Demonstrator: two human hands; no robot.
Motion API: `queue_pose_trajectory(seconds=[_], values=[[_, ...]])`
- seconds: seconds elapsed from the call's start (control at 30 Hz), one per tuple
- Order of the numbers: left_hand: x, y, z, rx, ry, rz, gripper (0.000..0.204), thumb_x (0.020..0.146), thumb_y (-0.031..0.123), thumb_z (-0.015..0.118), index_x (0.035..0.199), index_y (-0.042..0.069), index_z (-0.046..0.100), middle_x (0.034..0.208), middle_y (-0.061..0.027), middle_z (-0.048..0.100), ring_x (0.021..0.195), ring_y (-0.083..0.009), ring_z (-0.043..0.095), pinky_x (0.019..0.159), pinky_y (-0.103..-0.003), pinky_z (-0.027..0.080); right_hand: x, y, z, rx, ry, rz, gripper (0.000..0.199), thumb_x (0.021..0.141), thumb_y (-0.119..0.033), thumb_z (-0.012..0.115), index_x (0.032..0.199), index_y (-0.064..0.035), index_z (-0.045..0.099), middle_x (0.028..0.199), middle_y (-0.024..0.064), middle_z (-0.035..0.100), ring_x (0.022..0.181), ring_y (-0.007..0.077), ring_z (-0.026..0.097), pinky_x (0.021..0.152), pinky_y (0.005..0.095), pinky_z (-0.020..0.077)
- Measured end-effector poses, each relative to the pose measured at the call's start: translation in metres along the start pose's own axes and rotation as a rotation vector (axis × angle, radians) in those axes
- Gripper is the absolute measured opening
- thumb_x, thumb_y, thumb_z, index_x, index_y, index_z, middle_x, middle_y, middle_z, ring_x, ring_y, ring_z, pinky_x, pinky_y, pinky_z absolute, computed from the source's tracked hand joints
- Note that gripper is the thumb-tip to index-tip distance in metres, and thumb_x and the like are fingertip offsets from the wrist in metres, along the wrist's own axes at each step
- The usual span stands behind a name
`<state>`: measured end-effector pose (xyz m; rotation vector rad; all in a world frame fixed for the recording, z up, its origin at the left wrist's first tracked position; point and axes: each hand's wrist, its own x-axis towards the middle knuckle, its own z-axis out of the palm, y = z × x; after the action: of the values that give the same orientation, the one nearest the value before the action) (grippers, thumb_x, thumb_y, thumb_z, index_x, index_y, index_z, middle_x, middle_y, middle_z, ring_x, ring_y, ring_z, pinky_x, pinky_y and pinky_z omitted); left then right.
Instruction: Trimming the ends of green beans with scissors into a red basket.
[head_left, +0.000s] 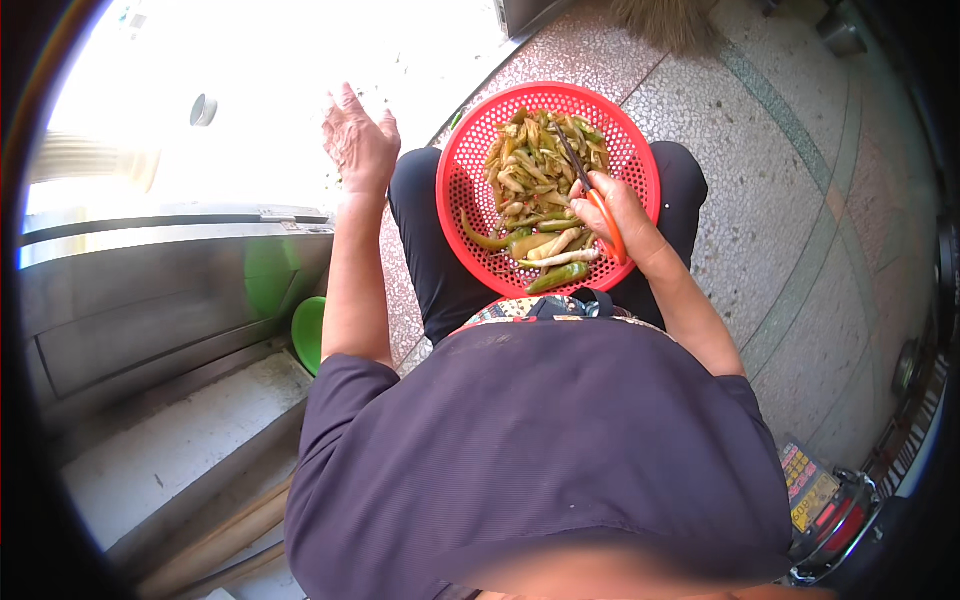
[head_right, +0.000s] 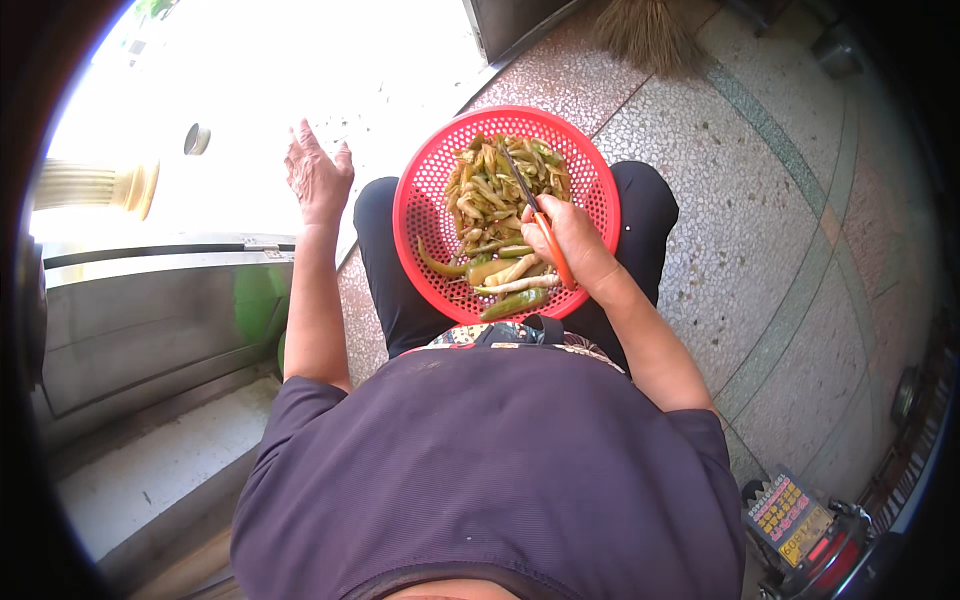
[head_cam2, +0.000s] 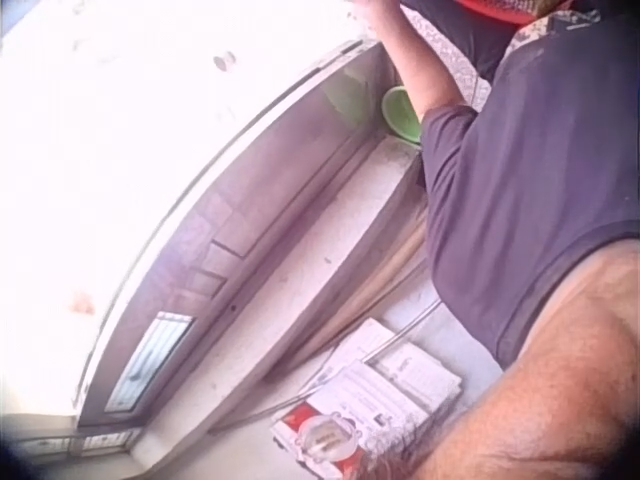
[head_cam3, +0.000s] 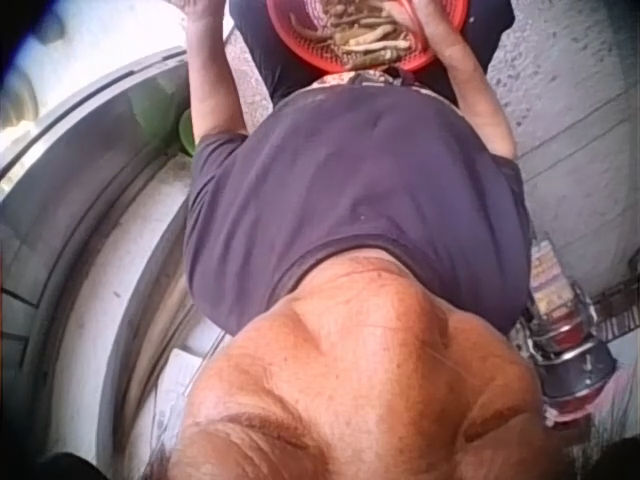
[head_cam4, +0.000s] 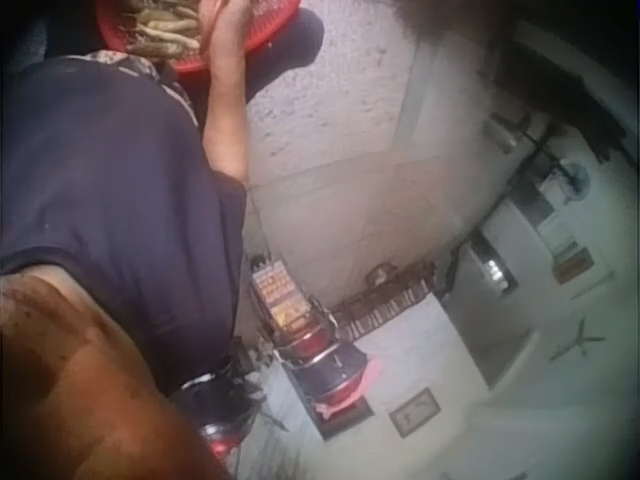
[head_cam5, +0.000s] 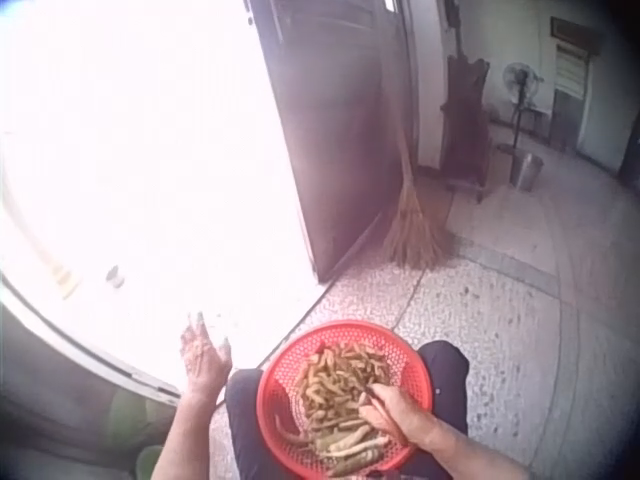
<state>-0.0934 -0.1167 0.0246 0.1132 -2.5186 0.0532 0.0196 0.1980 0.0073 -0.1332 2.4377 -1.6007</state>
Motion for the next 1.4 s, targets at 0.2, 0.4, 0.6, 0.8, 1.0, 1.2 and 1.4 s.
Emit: queue_pose_trajectory(seconds=[0.2, 0.4, 0.6, 0.8, 1.0, 1.2, 1.4], values=[[-0.062, 0.08, -0.052, -0.407, -0.92, 0.485, 0.015, 0.08, 0.017, 0.058, 0.091, 0.009, 0.065, 0.085, -0.0141, 0.065, 0.079, -0.0326, 0.063, 0.072, -0.042, 0.05, -0.003, 0.0, -0.005, 0.01, 0.061, 0.014, 0.013, 0.08, -0.011, 0.061, 0.087, -0.0012, 0.059, 0.071, 0.0135, 0.063, 0.066, 0.0209, 0.064, 0.063, 0.0312, 0.0497], [-0.118, 0.124, -0.038, -0.779, -0.696, 0.678, 0.023, 0.084, 0.03, 0.057, 0.08, 0.009, 0.065, 0.085, -0.0143, 0.062, 0.085, -0.0305, 0.061, 0.069, -0.041, 0.05, 0.0, 0.002, -0.01, 0.027, 0.103, 0.02, 0.013, 0.078, -0.011, 0.062, 0.088, -0.0022, 0.059, 0.073, 0.0136, 0.064, 0.069, 0.021, 0.065, 0.066, 0.0306, 0.0501], [-0.11, 0.135, -0.03, -0.595, -0.863, 0.971, 0.034, 0.084, 0.047, 0.057, 0.088, 0.015, 0.068, 0.079, -0.0146, 0.053, 0.077, -0.0295, 0.058, 0.063, -0.042, 0.05, -0.008, -0.003, -0.016, 0.121, 0.103, 0.05, 0.012, 0.079, -0.008, 0.061, 0.089, -0.0028, 0.059, 0.073, 0.0108, 0.063, 0.066, 0.0165, 0.062, 0.064, 0.03, 0.0492], [-0.106, 0.13, -0.033, -0.756, -0.767, 1.101, 0.03, 0.087, 0.045, 0.054, 0.093, 0.019, 0.068, 0.078, -0.0116, 0.05, 0.079, -0.0278, 0.059, 0.06, -0.039, 0.051, -0.006, -0.003, -0.014, 0.129, 0.123, 0.03, 0.009, 0.08, -0.005, 0.06, 0.088, -0.003, 0.056, 0.068, 0.0052, 0.057, 0.06, 0.0114, 0.055, 0.056, 0.0273, 0.0449], [-0.098, 0.126, -0.022, -0.834, -0.768, 1.183, 0.021, 0.08, 0.022, 0.06, 0.1, 0.017, 0.066, 0.095, -0.0115, 0.053, 0.086, -0.0289, 0.059, 0.069, -0.039, 0.052, -0.008, 0.002, -0.02, 0.218, 0.103, 0.04, 0.009, 0.083, -0.006, 0.059, 0.091, -0.0043, 0.055, 0.059, -0.0002, 0.051, 0.046, 0.0062, 0.047, 0.042, 0.0236, 0.0384], [-0.085, 0.118, -0.029, -1.319, -0.92, 0.102, 0.017, 0.087, 0.013, 0.06, 0.101, 0.004, 0.063, 0.09, -0.0057, 0.063, 0.079, -0.0162, 0.063, 0.068, -0.03, 0.051, -0.008, -0.011, -0.019, 0.146, 0.102, 0.01, 0.012, 0.084, -0.006, 0.057, 0.096, -0.004, 0.055, 0.066, -0.0009, 0.054, 0.051, 0.0058, 0.05, 0.046, 0.0208, 0.0414], [-0.079, 0.107, -0.05, -1.739, -1.068, -0.527, 0.023, 0.089, 0.014, 0.059, 0.106, -0.001, 0.057, 0.084, -0.0079, 0.064, 0.067, -0.0099, 0.062, 0.052, -0.022, 0.047, -0.007, -0.019, -0.002, -0.455, 0.076, -0.103, 0.024, 0.082, -0.016, 0.056, 0.102, -0.002, 0.053, 0.085, 0.021, 0.061, 0.078, 0.0355, 0.063, 0.069, 0.0445, 0.0486]])
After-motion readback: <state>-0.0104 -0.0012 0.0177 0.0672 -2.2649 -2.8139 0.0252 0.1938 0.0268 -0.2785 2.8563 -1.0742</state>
